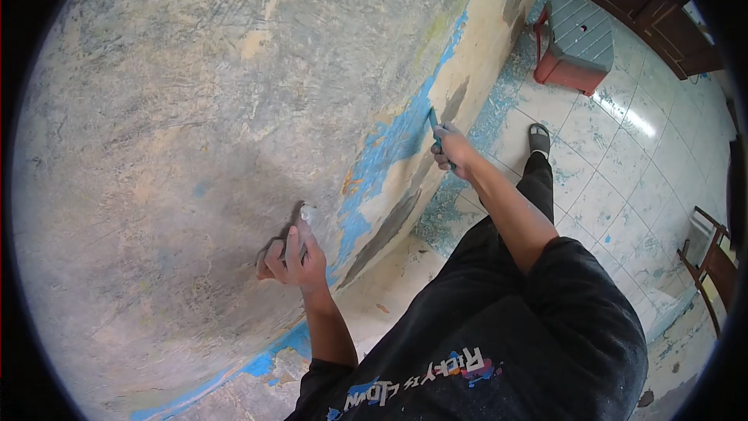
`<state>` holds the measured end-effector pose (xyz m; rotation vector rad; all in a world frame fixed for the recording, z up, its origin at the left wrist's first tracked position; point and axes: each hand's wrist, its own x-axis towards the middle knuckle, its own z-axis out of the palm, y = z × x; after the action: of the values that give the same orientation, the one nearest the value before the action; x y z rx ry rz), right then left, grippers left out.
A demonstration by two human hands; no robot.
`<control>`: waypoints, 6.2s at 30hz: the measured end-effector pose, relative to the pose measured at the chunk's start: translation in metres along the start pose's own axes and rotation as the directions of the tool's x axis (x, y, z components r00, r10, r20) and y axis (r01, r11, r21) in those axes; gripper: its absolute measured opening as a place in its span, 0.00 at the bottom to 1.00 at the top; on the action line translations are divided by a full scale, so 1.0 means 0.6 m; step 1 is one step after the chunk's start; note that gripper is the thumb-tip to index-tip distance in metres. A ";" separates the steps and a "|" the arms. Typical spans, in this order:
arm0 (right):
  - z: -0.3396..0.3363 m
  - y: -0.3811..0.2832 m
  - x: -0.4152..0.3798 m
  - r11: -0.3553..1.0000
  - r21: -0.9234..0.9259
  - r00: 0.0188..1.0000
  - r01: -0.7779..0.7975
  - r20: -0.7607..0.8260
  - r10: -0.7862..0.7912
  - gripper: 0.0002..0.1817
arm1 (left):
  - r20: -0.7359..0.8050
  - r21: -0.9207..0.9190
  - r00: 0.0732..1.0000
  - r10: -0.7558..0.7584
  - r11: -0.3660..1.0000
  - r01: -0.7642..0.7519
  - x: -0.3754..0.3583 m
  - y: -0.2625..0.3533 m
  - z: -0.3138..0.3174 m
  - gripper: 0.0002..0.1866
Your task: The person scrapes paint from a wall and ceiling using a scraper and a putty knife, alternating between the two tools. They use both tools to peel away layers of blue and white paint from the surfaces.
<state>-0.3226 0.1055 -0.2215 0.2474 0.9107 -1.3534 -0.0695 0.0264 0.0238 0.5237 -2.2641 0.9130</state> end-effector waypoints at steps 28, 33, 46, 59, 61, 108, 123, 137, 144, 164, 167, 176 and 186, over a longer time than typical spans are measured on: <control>-0.022 0.018 0.081 0.958 0.224 0.984 -0.178 0.028 0.176 0.14 | -0.035 -0.113 0.991 -0.132 0.985 0.128 -0.027 0.010 0.000 0.16; -0.046 0.010 0.147 0.911 0.278 0.951 -0.304 0.038 0.306 0.15 | 0.001 -0.109 0.984 -0.178 0.978 0.177 -0.020 0.029 -0.001 0.17; -0.121 -0.132 0.095 0.230 -0.970 0.992 -0.085 -0.061 0.107 0.16 | 0.061 0.041 0.848 -0.526 0.850 0.525 0.008 0.097 0.006 0.17; -0.078 -0.197 0.121 -0.558 -0.766 0.933 0.321 0.357 0.046 0.25 | -0.038 0.214 0.559 -0.829 0.539 0.814 -0.053 0.200 0.034 0.18; -0.074 -0.179 0.130 -0.580 -0.777 0.956 0.245 0.293 0.011 0.25 | -0.068 0.218 0.532 -0.844 0.508 0.833 -0.057 0.202 0.036 0.18; -0.027 -0.122 0.071 -0.606 -0.757 0.950 0.245 0.312 -0.006 0.25 | -0.157 0.070 0.333 -0.930 0.325 0.943 -0.017 0.236 0.065 0.18; 0.005 -0.054 0.074 -0.634 -0.768 0.978 0.084 0.185 -0.094 0.23 | -0.002 0.003 0.515 -0.857 0.515 0.857 -0.061 0.169 0.054 0.16; 0.029 0.017 0.015 -0.503 -0.861 0.934 -0.073 0.118 -0.338 0.19 | 0.129 -0.107 0.645 -0.754 0.636 0.765 -0.130 0.082 -0.003 0.15; 0.025 0.017 0.016 -0.469 -0.882 0.904 -0.036 0.171 -0.391 0.18 | 0.086 -0.191 0.659 -0.747 0.637 0.747 -0.130 0.069 -0.002 0.15; 0.014 0.056 0.015 -0.469 -0.883 0.908 -0.020 0.180 -0.377 0.18 | 0.192 -0.131 0.682 -0.706 0.670 0.730 -0.166 0.053 -0.043 0.16; -0.006 0.070 0.039 -0.485 -0.874 0.905 -0.016 0.193 -0.378 0.18 | 0.179 -0.127 0.685 -0.706 0.674 0.728 -0.170 0.049 -0.043 0.16; 0.005 0.075 0.031 -0.475 -0.878 0.873 -0.055 0.189 -0.450 0.12 | 0.189 -0.170 0.688 -0.700 0.667 0.725 -0.186 0.041 -0.038 0.16; 0.005 0.082 0.019 -0.491 -0.871 0.873 -0.004 0.236 -0.426 0.16 | 0.182 -0.188 0.704 -0.687 0.678 0.710 -0.181 0.038 -0.039 0.16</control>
<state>-0.2776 0.1075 -0.2441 -1.4332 2.2230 -0.2389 0.0054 0.0722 -0.0478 1.2317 -1.9399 0.2042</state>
